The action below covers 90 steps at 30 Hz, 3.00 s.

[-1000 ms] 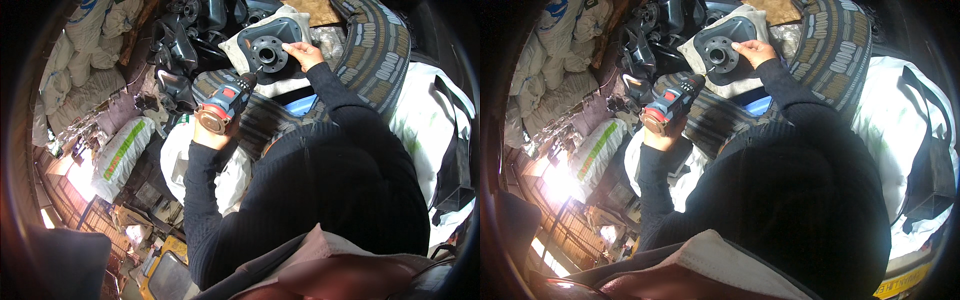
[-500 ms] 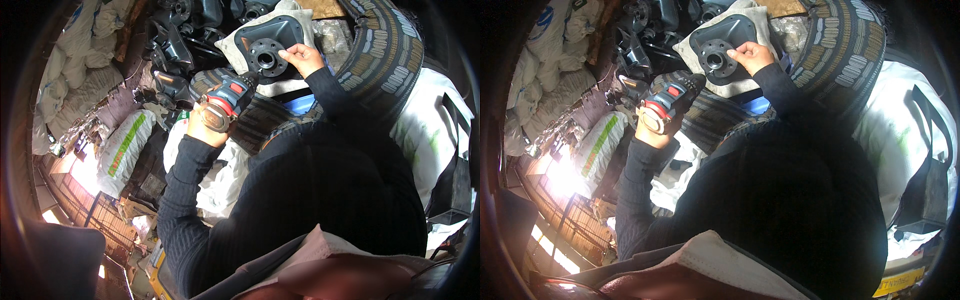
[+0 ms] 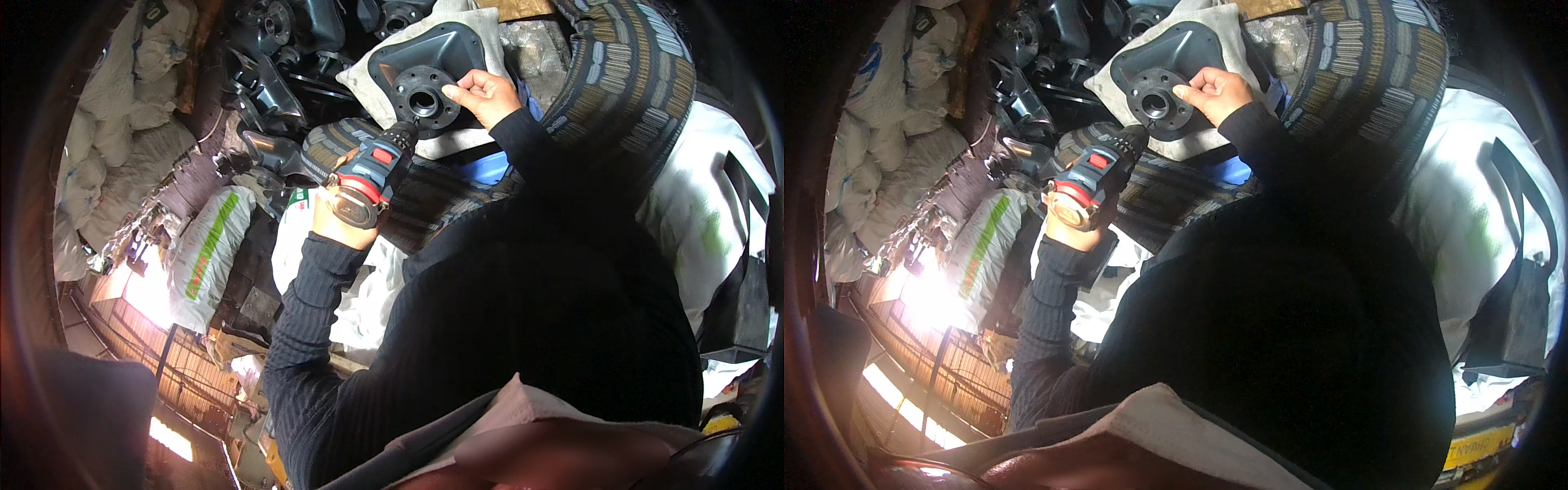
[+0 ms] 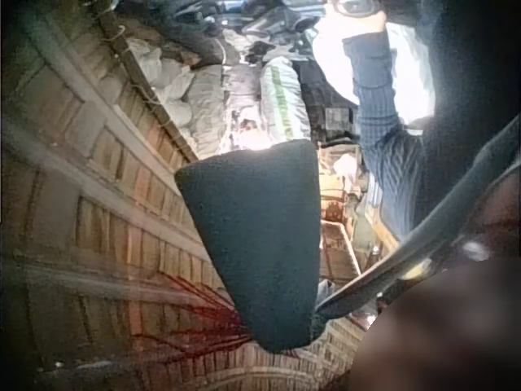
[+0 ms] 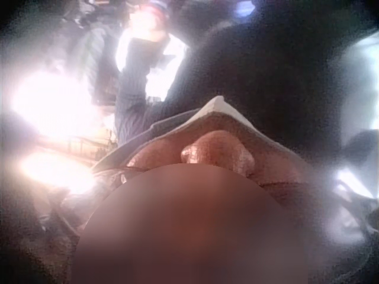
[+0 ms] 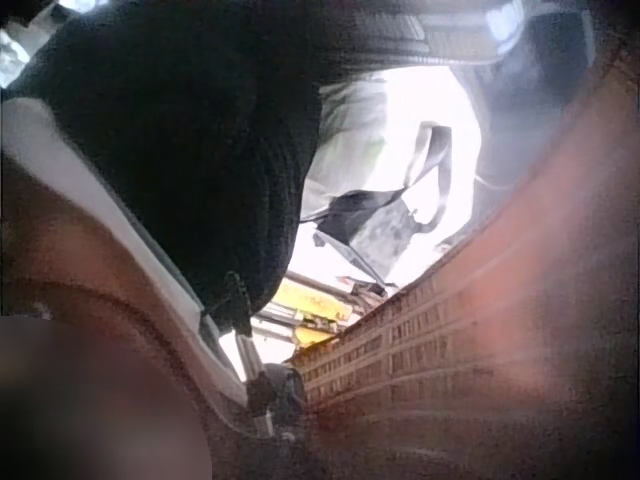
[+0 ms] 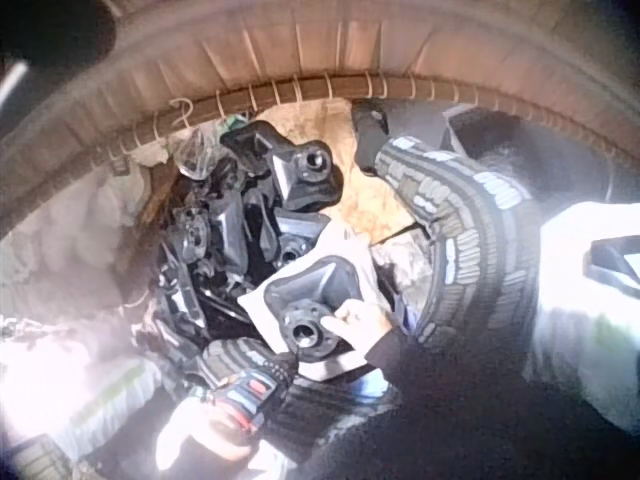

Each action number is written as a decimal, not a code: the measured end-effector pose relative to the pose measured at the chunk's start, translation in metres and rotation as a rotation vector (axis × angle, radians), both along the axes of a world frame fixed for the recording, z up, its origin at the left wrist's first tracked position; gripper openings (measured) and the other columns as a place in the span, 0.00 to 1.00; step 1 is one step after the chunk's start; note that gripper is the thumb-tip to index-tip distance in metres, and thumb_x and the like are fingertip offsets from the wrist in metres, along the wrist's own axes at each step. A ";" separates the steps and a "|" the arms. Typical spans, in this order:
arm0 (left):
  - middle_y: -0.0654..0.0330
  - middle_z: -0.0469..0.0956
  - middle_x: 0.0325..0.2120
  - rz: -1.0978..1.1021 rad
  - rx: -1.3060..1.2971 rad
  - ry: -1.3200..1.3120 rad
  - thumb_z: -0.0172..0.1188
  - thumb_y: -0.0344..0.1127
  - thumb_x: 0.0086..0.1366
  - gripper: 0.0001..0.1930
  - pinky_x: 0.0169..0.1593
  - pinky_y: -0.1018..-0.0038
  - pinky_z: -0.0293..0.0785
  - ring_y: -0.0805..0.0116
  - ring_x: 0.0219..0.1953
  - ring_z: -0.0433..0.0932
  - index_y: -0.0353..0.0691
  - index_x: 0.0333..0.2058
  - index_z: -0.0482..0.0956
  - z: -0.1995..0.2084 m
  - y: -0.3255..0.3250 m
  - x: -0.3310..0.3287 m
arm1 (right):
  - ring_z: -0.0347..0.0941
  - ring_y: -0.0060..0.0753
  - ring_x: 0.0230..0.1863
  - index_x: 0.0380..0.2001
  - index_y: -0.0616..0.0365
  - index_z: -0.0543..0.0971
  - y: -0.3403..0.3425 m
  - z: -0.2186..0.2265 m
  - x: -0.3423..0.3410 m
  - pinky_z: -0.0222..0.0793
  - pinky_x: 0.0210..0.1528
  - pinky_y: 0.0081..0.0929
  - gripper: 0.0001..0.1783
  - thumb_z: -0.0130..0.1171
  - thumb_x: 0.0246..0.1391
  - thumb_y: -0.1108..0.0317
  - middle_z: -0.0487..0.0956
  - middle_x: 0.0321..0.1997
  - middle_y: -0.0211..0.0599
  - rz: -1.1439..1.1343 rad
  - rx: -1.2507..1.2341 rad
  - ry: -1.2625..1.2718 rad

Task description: The person uses a cordless drill to fasten screws into black plastic parts placed on a cushion. They repeatedly pick up parts, align them, and drive screws with the drill, then set the parts aside.

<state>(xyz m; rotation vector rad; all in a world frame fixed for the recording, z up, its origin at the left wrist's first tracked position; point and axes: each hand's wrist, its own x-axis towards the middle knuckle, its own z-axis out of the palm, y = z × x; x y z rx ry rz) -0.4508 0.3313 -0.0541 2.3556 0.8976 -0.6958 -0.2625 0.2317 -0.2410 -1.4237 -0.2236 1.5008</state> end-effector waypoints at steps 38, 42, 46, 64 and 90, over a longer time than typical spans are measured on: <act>0.60 0.77 0.26 -0.053 0.328 -0.340 0.61 0.36 0.51 0.09 0.32 0.66 0.72 0.59 0.29 0.77 0.43 0.33 0.77 0.055 -0.070 0.015 | 0.76 0.29 0.43 0.42 0.56 0.72 -0.020 0.056 0.015 0.76 0.44 0.28 0.11 0.52 0.59 0.63 0.77 0.45 0.37 -0.056 0.160 0.769; 0.59 0.78 0.29 0.121 0.172 -0.438 0.63 0.35 0.51 0.13 0.34 0.67 0.72 0.61 0.31 0.78 0.41 0.36 0.77 0.053 -0.077 0.007 | 0.76 0.32 0.46 0.42 0.57 0.70 -0.019 0.056 0.013 0.76 0.44 0.29 0.11 0.53 0.58 0.64 0.76 0.48 0.42 -0.105 0.137 0.839; 0.57 0.78 0.30 0.039 0.186 -0.422 0.63 0.37 0.51 0.15 0.38 0.66 0.73 0.58 0.33 0.78 0.41 0.38 0.77 0.046 -0.076 0.005 | 0.76 0.34 0.46 0.42 0.58 0.70 -0.019 0.062 0.011 0.76 0.45 0.30 0.12 0.54 0.57 0.65 0.77 0.47 0.42 -0.109 0.085 0.814; 0.55 0.77 0.32 0.059 0.183 -0.272 0.62 0.32 0.47 0.16 0.40 0.66 0.73 0.55 0.36 0.78 0.40 0.38 0.76 0.040 -0.058 0.013 | 0.62 0.10 0.17 0.41 0.54 0.78 -0.026 0.011 0.016 0.67 0.17 0.13 0.13 0.50 0.61 0.59 0.68 0.22 0.20 -0.280 -0.038 0.335; 0.53 0.76 0.40 0.082 -0.154 0.029 0.58 0.31 0.46 0.21 0.53 0.61 0.67 0.53 0.46 0.74 0.40 0.44 0.74 0.027 -0.015 0.068 | 0.70 0.14 0.27 0.30 0.62 0.78 -0.002 0.007 -0.005 0.66 0.31 0.14 0.11 0.65 0.49 0.65 0.78 0.26 0.28 -0.146 -0.039 0.031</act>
